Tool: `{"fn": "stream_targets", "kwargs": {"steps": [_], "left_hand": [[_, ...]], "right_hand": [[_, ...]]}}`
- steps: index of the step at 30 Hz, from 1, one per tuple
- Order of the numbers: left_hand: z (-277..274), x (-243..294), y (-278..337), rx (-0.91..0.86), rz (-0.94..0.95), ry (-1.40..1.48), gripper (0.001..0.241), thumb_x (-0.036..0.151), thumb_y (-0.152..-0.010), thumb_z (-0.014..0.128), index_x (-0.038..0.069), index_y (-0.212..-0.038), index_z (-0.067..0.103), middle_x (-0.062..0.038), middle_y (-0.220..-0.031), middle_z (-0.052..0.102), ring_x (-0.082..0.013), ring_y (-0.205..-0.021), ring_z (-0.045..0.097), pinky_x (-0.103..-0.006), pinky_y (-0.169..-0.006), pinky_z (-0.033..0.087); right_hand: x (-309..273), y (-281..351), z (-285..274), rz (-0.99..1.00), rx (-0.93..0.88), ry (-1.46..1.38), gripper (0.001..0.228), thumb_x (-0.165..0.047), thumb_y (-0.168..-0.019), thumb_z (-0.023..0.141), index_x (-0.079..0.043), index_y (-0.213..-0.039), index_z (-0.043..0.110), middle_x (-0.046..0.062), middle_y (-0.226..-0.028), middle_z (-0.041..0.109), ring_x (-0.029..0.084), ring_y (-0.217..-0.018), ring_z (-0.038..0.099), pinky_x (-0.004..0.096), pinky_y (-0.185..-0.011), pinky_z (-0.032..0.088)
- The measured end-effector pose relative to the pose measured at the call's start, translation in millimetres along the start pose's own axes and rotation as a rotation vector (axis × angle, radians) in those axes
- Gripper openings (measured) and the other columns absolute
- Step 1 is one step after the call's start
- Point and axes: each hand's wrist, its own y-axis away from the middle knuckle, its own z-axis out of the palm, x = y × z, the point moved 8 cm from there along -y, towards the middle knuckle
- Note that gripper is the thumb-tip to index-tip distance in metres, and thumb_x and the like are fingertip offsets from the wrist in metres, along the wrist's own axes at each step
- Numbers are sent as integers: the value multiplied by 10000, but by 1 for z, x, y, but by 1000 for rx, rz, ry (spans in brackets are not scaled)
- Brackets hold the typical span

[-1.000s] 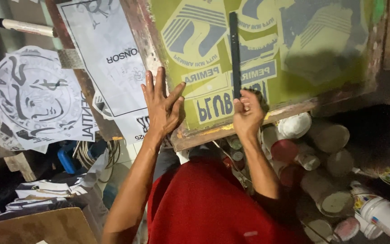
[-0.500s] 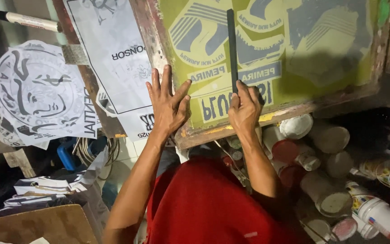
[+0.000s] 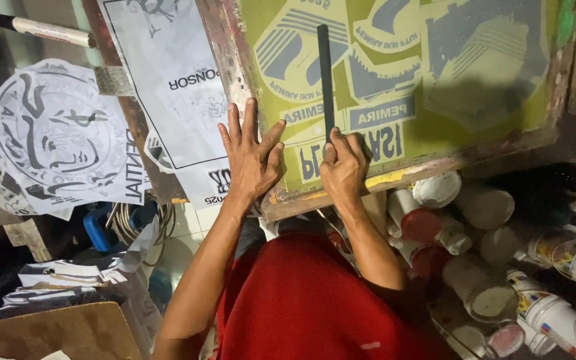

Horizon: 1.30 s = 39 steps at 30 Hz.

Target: Adding and smoothing stencils onto a screen printing frame for artwork preparation.

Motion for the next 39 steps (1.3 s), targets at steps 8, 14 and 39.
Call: {"fn": "stream_targets", "kwargs": {"steps": [8,14,39], "left_hand": [[2,-3,0,6,-5,-6,392,411,-997,534,413,-1366,666,-78,-1705,160,-378,-1558,-29,-634,-1200,-27],[3,-2,1,12,-14,8,389,412,-988,555,411,-1358,677,-65,-1708,151,-373,-1560,-37,-630,-1202,-40],[-40,9,9,273,-122,346,473,246,-959,719,162,-1412,609,-109,-1515,511,-369,-1450,405,-558,-1218,267]], "right_hand": [[-32,2,11,-13,-60,-50,239,35,-860,658,78,-1072,759,187,-777,604,375,-634,548,417,-578,432],[-45,21,31,-21,-63,-13,246,23,-837,677,52,-1062,771,143,-792,605,307,-650,552,402,-604,429],[73,34,-125,663,152,-422,414,59,-915,740,-37,-1315,694,121,-965,679,157,-794,671,277,-663,605]]}}
